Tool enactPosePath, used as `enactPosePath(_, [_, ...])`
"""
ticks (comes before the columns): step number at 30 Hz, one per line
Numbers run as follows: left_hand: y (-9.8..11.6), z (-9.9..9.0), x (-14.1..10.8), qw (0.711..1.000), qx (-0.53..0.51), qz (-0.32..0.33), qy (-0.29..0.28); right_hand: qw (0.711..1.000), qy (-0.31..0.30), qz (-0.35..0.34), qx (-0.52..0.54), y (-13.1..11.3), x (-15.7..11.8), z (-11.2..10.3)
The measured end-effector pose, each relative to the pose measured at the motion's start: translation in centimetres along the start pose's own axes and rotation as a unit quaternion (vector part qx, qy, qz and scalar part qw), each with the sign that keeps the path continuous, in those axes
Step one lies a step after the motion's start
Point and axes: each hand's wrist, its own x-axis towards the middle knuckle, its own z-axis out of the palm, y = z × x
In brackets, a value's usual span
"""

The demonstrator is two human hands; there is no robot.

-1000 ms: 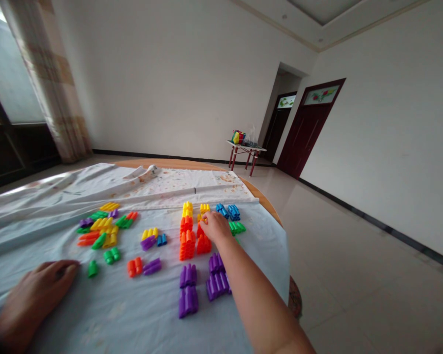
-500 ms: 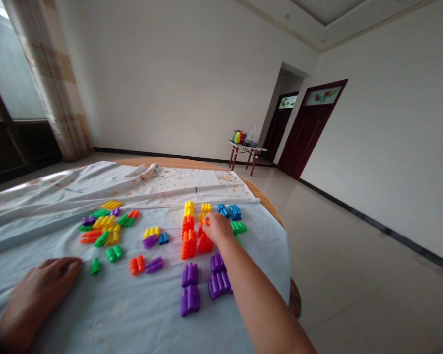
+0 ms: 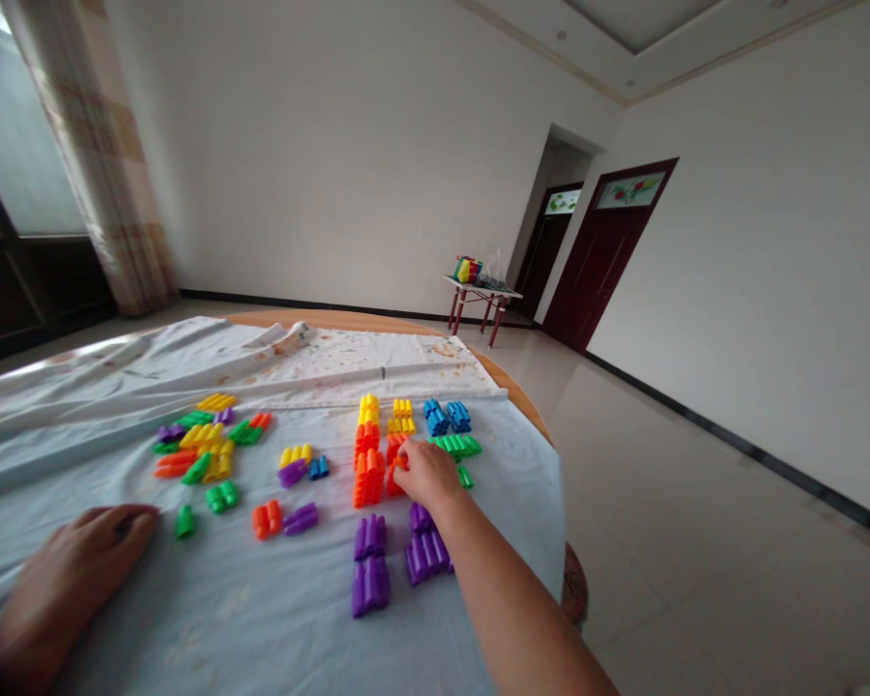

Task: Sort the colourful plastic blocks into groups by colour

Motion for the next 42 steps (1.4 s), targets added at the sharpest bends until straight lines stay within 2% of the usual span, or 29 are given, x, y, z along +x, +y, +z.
enactPosePath(4, [0.1,-0.1,0.0,1.0,0.015,-0.009,-0.014,1.0,0.012,0.003,0.007,-0.1,-0.1,-0.3])
enactPosePath(8, [0.1,0.1,-0.1,1.0,0.013,-0.006,-0.005,0.997,0.063,-0.02,0.029,-0.5,0.2,-0.8])
enactPosePath(11, [0.0,0.2,-0.1,1.0,0.01,-0.003,-0.002,0.995,0.089,-0.04,0.028,-0.7,1.4,-1.2])
enactPosePath(15, [0.0,0.2,-0.1,1.0,0.004,-0.002,-0.004,0.998,0.047,-0.03,0.004,-0.6,4.4,-1.0])
enactPosePath(21, [0.2,-0.1,-0.3,1.0,0.003,-0.01,-0.003,0.999,-0.042,-0.026,0.002,0.5,7.6,1.0])
enactPosePath(28, [0.5,-0.4,-0.7,1.0,-0.03,0.0,0.006,0.996,-0.084,-0.038,0.006,1.4,7.8,2.2])
enactPosePath(35, [0.6,-0.4,-0.6,1.0,-0.028,-0.007,0.001,0.997,-0.077,-0.026,-0.012,1.8,7.2,1.5])
enactPosePath(42, [-0.3,0.4,0.0,1.0,-0.004,-0.016,-0.011,0.997,-0.069,-0.009,-0.026,1.5,6.5,0.7])
